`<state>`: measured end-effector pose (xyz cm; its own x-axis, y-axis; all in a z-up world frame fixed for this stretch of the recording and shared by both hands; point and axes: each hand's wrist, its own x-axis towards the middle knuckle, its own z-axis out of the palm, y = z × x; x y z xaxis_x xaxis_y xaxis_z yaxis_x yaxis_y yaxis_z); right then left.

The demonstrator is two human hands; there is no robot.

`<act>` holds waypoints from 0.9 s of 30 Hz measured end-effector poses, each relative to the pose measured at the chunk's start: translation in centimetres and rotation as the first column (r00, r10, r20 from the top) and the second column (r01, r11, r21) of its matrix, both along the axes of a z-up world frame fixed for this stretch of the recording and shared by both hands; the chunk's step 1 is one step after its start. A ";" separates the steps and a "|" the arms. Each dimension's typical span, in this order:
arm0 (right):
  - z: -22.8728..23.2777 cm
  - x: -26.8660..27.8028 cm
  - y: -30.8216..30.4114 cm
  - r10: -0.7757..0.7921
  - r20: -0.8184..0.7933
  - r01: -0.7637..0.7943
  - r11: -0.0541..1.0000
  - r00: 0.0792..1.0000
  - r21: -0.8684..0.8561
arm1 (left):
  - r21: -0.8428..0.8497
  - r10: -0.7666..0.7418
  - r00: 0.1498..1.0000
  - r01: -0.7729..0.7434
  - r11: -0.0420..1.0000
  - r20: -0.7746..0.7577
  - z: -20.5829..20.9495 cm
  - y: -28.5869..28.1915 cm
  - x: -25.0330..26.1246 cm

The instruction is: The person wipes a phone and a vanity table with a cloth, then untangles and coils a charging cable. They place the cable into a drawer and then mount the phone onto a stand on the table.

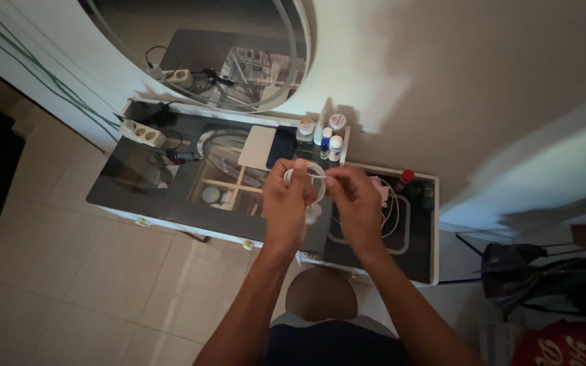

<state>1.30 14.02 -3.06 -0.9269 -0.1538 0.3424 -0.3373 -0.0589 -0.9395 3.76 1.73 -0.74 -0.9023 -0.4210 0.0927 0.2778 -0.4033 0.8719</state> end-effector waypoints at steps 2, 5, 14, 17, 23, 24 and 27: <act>0.4 0.2 0.2 -0.058 0.010 0.057 0.992 0.998 0.117 | 0.024 0.002 1.000 -0.002 1.000 0.010 -0.2 0.2 0.1; 0.8 0.5 0.2 -0.114 -0.107 0.140 0.951 0.988 0.276 | 0.040 0.011 1.000 -0.011 0.999 -0.014 -0.4 0.4 0.2; 0.4 0.8 0.1 0.024 -0.051 -0.014 0.979 0.998 0.204 | -0.088 0.017 0.998 -0.012 0.996 0.053 0.0 0.9 1.2; 0.1 0.7 0.1 0.058 0.096 -0.060 0.998 0.994 0.019 | -0.139 0.025 0.995 -0.012 0.990 0.095 0.2 1.1 1.7; -0.5 0.4 0.6 0.426 0.292 -0.210 0.804 0.856 -0.557 | -0.113 0.062 0.997 -0.058 0.992 0.034 -0.4 1.5 1.4; -0.5 0.3 0.8 0.506 0.279 -0.236 0.733 0.816 -0.638 | -0.119 0.061 0.998 -0.060 0.991 0.005 -0.6 1.5 1.2; -0.6 0.1 1.6 0.675 0.229 -0.305 0.575 0.702 -0.759 | -0.201 0.045 0.998 -0.037 0.979 0.036 -1.2 0.6 0.9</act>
